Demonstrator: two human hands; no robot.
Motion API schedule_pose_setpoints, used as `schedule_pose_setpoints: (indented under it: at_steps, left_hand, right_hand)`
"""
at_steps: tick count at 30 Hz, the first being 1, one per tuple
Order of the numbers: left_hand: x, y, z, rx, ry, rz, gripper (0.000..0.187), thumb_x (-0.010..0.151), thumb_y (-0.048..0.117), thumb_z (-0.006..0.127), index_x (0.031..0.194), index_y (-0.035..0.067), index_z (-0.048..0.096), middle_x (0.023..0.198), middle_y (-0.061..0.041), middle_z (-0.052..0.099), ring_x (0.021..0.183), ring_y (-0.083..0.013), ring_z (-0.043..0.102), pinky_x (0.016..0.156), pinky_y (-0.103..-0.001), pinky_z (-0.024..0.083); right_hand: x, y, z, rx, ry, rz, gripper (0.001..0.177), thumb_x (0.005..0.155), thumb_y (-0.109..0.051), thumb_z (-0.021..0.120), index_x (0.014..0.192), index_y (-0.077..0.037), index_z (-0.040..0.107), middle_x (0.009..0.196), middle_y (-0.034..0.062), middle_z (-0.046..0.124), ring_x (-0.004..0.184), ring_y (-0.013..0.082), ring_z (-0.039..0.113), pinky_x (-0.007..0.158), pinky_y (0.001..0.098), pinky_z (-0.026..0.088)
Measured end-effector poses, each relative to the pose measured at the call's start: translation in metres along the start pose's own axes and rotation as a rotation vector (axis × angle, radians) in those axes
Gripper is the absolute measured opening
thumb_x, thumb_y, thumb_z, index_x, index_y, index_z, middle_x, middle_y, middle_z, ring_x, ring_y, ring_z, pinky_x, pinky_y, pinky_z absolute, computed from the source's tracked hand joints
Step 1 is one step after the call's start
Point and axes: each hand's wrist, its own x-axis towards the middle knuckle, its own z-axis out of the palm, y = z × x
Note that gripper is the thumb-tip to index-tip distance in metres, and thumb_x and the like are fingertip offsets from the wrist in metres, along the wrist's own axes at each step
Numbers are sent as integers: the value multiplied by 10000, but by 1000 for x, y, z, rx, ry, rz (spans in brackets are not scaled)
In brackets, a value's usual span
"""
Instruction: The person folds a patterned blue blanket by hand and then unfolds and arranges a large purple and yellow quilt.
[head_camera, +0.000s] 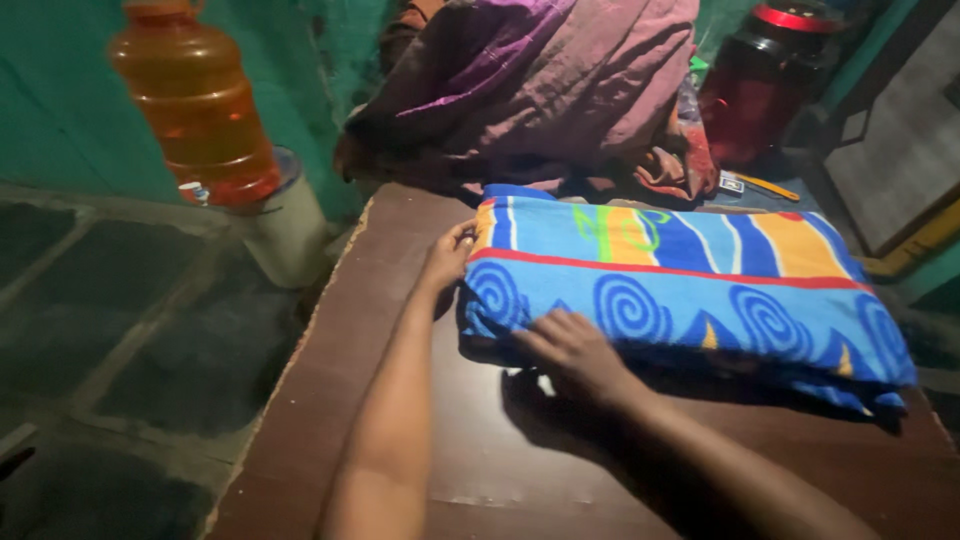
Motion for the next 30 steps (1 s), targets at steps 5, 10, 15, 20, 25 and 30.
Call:
schedule_pose_setpoints:
  at_steps: [5,10,15,20,25,30]
  left_hand:
    - [-1,15,4,31,48,-28,363,1008,80,540,1359,57,632,920,-6,713,629,-49,549,565,-257,478]
    - [10,-11,5,109,128,104,324,1007,161,614,1295,23,664,989,-48,752,792,-56,670,701,-242,546]
    - [9,-8,10,111,194,21,339,988,275,659,1200,16,707,900,-76,773,769,-98,711,699,-265,571]
    - [0,15,15,234,263,-100,275,957,302,716,1054,49,765,777,-104,729,658,-212,675,625,-355,537]
    - [-1,19,12,371,497,121,164,877,217,758,895,54,751,806,-139,760,742,-272,751,702,-397,567]
    - [24,3,4,430,592,188,130,882,171,751,875,42,734,826,-165,752,773,-322,736,735,-426,557]
  right_hand:
    - [53,-31,36,-197,47,-94,519,814,-228,613,1302,-59,662,1008,67,595,903,232,570,738,366,438]
    - [58,-27,56,-183,40,-64,369,828,-220,614,1174,-107,672,990,39,592,934,218,571,756,368,429]
    - [44,-43,39,7,63,-133,364,792,-241,649,1122,-91,675,973,33,595,919,224,577,738,363,433]
    - [44,-52,23,211,-52,-190,297,792,-220,666,1049,-72,653,944,58,599,914,251,599,748,377,455]
    - [46,-59,14,428,-82,-260,190,844,-205,670,971,-80,604,992,77,634,948,272,626,823,400,494]
    - [47,-70,12,535,-147,-334,278,814,-218,674,1034,-55,625,1011,121,644,960,310,634,841,416,497]
